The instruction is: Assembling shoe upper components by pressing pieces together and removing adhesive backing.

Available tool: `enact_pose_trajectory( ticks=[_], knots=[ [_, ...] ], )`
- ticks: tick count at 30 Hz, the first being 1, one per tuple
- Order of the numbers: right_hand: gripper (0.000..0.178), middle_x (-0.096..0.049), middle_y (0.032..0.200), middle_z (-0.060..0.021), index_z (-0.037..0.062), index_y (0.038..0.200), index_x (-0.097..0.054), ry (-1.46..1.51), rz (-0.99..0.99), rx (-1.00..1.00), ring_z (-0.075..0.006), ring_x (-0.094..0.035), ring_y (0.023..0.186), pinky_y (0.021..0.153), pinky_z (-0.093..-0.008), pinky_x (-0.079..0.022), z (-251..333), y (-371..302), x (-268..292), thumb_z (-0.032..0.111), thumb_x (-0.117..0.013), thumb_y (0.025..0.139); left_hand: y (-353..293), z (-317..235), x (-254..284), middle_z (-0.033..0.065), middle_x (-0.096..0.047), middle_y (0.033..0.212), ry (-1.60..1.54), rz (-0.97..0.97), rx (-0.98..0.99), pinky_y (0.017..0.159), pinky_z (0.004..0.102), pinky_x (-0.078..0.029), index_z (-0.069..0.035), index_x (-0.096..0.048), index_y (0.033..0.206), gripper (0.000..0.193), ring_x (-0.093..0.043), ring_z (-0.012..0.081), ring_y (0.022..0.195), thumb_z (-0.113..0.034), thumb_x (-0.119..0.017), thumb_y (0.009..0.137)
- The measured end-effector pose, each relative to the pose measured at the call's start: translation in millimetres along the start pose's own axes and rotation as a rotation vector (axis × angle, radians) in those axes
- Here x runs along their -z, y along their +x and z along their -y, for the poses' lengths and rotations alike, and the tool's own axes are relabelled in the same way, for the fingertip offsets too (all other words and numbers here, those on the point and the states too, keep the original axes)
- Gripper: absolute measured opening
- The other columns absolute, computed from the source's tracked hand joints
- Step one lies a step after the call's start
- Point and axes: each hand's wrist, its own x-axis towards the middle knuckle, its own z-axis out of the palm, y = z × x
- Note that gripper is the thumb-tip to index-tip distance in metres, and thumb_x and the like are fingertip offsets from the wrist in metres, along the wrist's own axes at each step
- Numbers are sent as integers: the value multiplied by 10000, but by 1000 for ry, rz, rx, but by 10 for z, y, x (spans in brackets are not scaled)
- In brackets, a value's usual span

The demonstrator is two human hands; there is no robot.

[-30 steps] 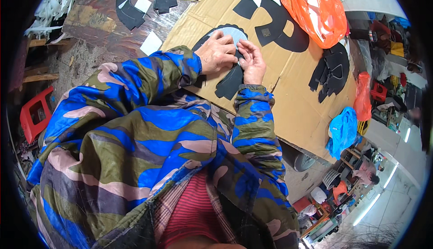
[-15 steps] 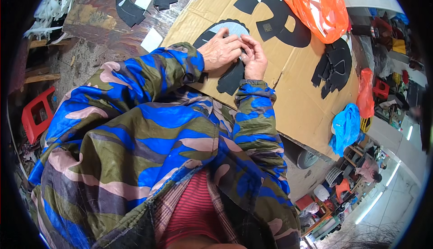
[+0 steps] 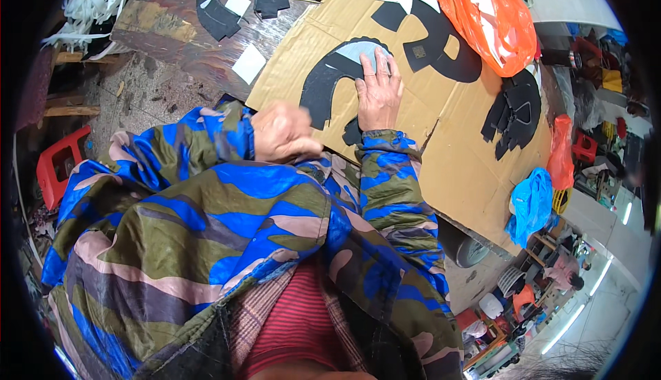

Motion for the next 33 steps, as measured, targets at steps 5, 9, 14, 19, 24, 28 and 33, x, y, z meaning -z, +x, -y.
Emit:
enact_pose_trajectory(
  ticks=[5,9,14,19,24,28,33],
  knots=[
    [608,-348,1606,-94,122,1490,-454,-134,83,-46,-360,-277,1477,1163,-539,-242,-25,35,-116,274,-632,928,703,554,-44,121,-443,1530,652,-226,1,1115,587,-276,-49,-518,1406,667,-326,300,1466,-521,-549,935],
    [639,-294,1630,-109,94,1519,-396,-151,100,-66,-368,-221,1507,1189,-570,-186,-35,15,-162,287,-604,947,594,716,-268,149,-261,1632,648,-135,60,1195,654,-16,-14,-318,1537,1035,-182,284,1536,-765,-419,832],
    [662,-253,1646,-104,111,1549,-343,-160,153,-74,-369,-192,1517,1187,-602,-165,-52,35,-75,275,-584,954,337,472,-323,191,-245,1629,578,-29,-10,1206,627,-21,34,-270,1541,1072,-169,300,1540,-796,-296,864],
    [665,-236,1649,-123,87,1541,-347,-105,155,-69,-379,-186,1517,1187,-607,-160,73,121,-45,275,-584,950,34,489,-565,222,-414,1531,620,46,-281,1218,624,-162,27,-475,1434,693,-309,352,1487,-290,-571,825],
    [690,-223,1652,-128,89,1555,-324,-146,175,-104,-381,-181,1517,1191,-592,-168,7,37,-37,271,-596,948,64,657,-599,167,-638,1253,171,161,-513,1143,579,-336,-9,-681,1167,365,-571,308,1236,-225,-629,878],
    [683,-224,1652,-127,102,1564,-306,-140,151,-100,-376,-174,1521,1196,-584,-153,15,27,-31,263,-575,957,417,330,49,117,-685,807,50,-123,-244,831,461,-544,-68,-729,980,189,-676,317,785,-203,-726,849],
    [692,-224,1654,-120,121,1574,-288,-131,174,-126,-372,-172,1523,1201,-580,-141,8,20,29,256,-564,955,1329,692,716,133,-656,807,387,-527,-51,703,428,-504,-54,-728,1000,239,-650,322,804,-238,-725,848]
  ],
)
